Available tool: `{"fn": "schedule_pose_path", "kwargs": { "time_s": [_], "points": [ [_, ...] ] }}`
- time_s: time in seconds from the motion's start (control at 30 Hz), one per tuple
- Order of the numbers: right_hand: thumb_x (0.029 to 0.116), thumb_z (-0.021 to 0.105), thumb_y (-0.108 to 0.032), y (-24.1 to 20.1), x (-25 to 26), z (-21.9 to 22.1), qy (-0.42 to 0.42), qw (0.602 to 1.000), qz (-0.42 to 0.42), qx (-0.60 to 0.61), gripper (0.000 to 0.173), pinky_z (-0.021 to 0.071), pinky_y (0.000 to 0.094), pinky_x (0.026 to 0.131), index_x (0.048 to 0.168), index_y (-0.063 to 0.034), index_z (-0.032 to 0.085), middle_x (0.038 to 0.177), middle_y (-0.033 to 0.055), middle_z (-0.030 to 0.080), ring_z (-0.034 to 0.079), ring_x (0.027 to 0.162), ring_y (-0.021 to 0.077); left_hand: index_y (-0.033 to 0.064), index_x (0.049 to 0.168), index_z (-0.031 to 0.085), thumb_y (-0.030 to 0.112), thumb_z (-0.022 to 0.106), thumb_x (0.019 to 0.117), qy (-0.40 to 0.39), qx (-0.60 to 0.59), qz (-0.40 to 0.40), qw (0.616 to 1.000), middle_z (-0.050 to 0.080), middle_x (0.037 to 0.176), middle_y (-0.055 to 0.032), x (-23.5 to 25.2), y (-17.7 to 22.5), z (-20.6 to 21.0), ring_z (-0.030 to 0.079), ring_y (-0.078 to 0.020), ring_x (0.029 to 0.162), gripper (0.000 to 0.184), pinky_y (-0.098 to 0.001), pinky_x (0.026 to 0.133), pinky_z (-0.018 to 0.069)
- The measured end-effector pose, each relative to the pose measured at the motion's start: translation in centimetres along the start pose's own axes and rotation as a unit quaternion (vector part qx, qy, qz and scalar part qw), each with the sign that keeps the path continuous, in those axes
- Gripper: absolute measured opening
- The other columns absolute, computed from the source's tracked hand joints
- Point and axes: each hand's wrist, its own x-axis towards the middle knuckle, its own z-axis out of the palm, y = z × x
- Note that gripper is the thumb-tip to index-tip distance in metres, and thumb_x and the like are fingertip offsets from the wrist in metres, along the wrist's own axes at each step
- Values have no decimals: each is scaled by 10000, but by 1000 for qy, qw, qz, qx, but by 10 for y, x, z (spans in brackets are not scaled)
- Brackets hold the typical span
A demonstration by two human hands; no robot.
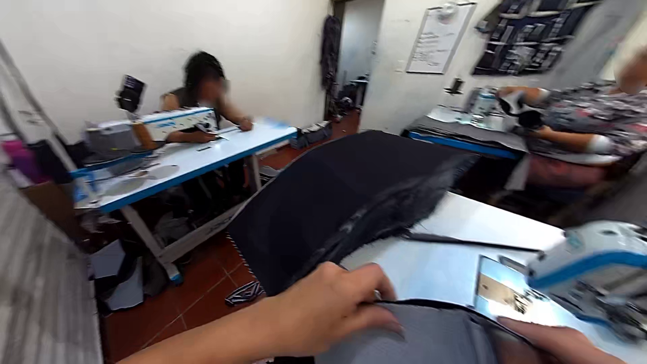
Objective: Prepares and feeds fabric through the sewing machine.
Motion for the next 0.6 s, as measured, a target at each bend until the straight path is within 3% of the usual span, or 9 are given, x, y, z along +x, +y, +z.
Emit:
{"fn": "schedule_pose_path", "kwargs": {
  "time_s": [0.13,0.3,0.47,0.53,0.6],
  "points": [
    [1062,539,-148,3,-5,4,0,999,33,-16,104,481,69,790,1097,-77,607,958,-15,627,590,871,-84,-10,1000,620,229,583,1041,-15,-2,-4,1000,575,657,-59,-2,-11,3,526,-55,561,245,-147,547,430],
    [1065,547,-199,3,-3,3,16,997,67,-35,143,472,55,687,1071,-72,612,877,-4,611,567,755,-81,17,952,644,272,532,1063,-18,48,14,999,575,648,-46,2,-13,3,535,-46,566,300,-139,539,422],
    [1055,560,-166,-4,3,0,7,982,166,89,64,542,77,706,1058,-155,623,915,-161,698,632,791,-115,39,936,654,283,503,1076,-33,83,30,996,579,653,-36,4,-20,0,548,-61,578,319,-162,543,434],
    [1048,576,-156,-1,2,2,20,985,150,77,67,534,77,697,1056,-127,636,898,-125,694,623,772,-106,84,962,694,306,540,1047,-6,186,34,982,670,751,-28,9,-19,5,656,-116,686,283,-244,620,532],
    [1047,577,-156,4,-1,3,28,993,110,20,101,499,67,673,1057,-77,639,851,-45,649,587,735,-86,99,1059,731,367,565,1019,37,280,26,959,752,990,-43,20,-6,19,724,-208,954,318,-368,813,590]
  ]
}}
